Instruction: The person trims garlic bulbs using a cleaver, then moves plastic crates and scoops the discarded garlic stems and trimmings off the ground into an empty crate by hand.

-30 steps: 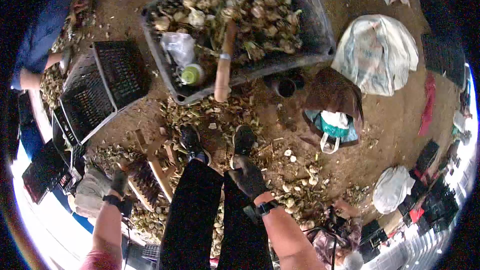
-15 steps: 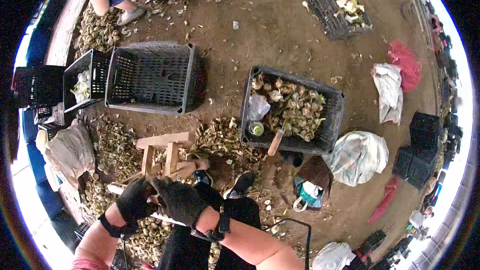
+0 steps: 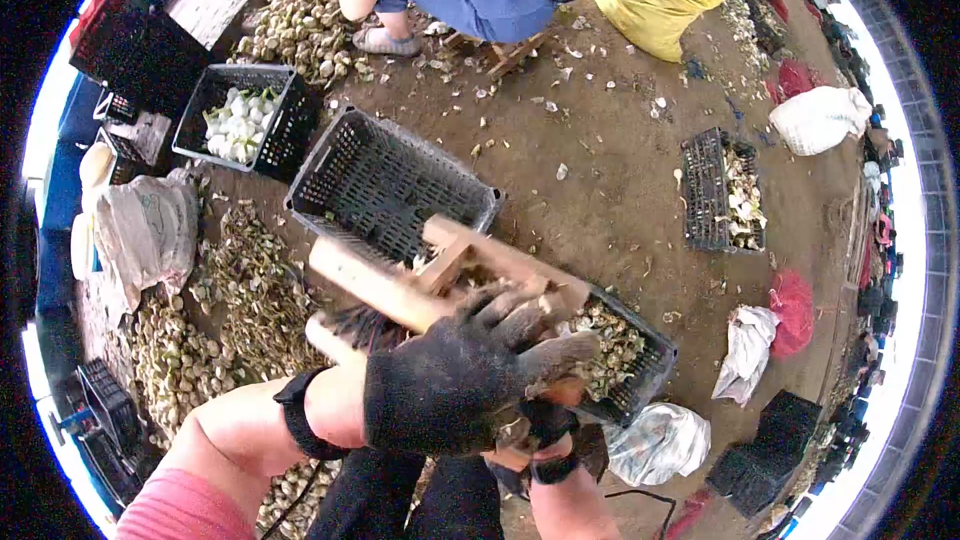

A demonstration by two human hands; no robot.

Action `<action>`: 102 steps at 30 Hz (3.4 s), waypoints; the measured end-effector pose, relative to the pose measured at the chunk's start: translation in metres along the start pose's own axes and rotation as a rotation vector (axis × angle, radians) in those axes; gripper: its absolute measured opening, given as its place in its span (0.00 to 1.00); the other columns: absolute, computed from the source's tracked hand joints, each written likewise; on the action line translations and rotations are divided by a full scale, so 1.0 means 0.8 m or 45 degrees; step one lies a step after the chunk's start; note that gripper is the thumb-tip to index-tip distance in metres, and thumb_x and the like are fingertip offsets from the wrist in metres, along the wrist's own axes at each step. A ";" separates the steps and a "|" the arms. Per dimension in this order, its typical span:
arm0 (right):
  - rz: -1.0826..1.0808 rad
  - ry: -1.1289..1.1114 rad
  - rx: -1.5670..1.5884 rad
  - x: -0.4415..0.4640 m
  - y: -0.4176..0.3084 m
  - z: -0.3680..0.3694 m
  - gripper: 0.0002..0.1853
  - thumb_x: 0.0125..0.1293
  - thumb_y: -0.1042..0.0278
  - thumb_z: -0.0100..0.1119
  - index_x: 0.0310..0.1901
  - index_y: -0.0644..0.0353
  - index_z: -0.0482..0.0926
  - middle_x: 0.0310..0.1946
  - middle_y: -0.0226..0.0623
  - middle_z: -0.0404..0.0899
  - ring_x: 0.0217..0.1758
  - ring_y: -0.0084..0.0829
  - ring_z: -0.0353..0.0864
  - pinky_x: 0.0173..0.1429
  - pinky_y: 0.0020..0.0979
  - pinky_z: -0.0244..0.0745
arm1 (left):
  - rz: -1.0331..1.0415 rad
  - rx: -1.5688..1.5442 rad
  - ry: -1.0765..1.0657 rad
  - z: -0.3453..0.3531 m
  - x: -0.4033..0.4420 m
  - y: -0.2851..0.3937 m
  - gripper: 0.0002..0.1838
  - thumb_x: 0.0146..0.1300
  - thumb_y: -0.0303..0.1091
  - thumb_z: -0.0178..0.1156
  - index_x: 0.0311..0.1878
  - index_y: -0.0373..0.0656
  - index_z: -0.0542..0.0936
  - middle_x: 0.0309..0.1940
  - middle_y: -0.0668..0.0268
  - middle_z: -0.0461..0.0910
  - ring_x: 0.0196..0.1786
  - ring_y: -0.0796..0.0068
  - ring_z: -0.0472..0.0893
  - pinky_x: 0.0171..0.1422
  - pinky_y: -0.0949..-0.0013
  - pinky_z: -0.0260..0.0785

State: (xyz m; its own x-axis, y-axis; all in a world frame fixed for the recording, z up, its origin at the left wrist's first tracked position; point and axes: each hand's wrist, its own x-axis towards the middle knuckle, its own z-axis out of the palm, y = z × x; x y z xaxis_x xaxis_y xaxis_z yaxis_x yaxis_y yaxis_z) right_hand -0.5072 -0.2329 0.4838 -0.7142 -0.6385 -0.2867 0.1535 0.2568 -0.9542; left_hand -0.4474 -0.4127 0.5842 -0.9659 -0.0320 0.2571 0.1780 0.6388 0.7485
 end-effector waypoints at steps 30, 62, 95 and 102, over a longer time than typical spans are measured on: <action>0.827 -0.307 0.014 0.184 0.344 0.126 0.36 0.61 0.46 0.57 0.67 0.53 0.59 0.61 0.35 0.66 0.59 0.39 0.67 0.62 0.42 0.65 | -2.193 -1.140 1.066 0.345 -0.540 0.022 0.19 0.56 0.23 0.58 0.53 0.39 0.73 0.44 0.64 0.78 0.47 0.73 0.76 0.53 0.69 0.68; 0.528 -1.245 -0.839 -0.001 0.079 0.396 0.21 0.52 0.81 0.54 0.51 0.68 0.74 0.47 0.36 0.76 0.49 0.29 0.76 0.54 0.29 0.72 | -1.104 -1.627 2.437 0.107 -0.550 -0.010 0.51 0.45 0.33 0.73 0.69 0.40 0.52 0.66 0.62 0.59 0.68 0.65 0.60 0.72 0.61 0.50; -0.986 -2.610 -1.055 0.022 0.293 0.822 0.31 0.54 0.72 0.66 0.61 0.61 0.66 0.49 0.37 0.72 0.48 0.31 0.71 0.53 0.29 0.69 | -2.706 -0.788 4.586 0.527 -0.248 -0.008 0.06 0.56 0.26 0.48 0.38 0.43 0.71 0.28 0.68 0.71 0.27 0.74 0.70 0.34 0.68 0.67; -1.918 -3.098 -0.912 -0.199 0.522 0.663 0.33 0.55 0.60 0.64 0.62 0.58 0.64 0.59 0.53 0.67 0.49 0.49 0.77 0.55 0.43 0.72 | -1.808 -0.183 5.044 0.649 -0.155 -0.056 0.16 0.54 0.20 0.51 0.48 0.38 0.72 0.33 0.67 0.74 0.26 0.78 0.72 0.27 0.69 0.66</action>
State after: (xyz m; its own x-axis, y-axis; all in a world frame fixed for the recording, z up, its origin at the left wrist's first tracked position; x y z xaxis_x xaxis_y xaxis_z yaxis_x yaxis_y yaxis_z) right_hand 0.0327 -0.4087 0.0856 0.9388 0.3366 -0.0725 0.2414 -0.7935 -0.5586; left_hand -0.4337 -0.0382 0.2014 0.3483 0.8212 -0.4519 0.5620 0.2029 0.8018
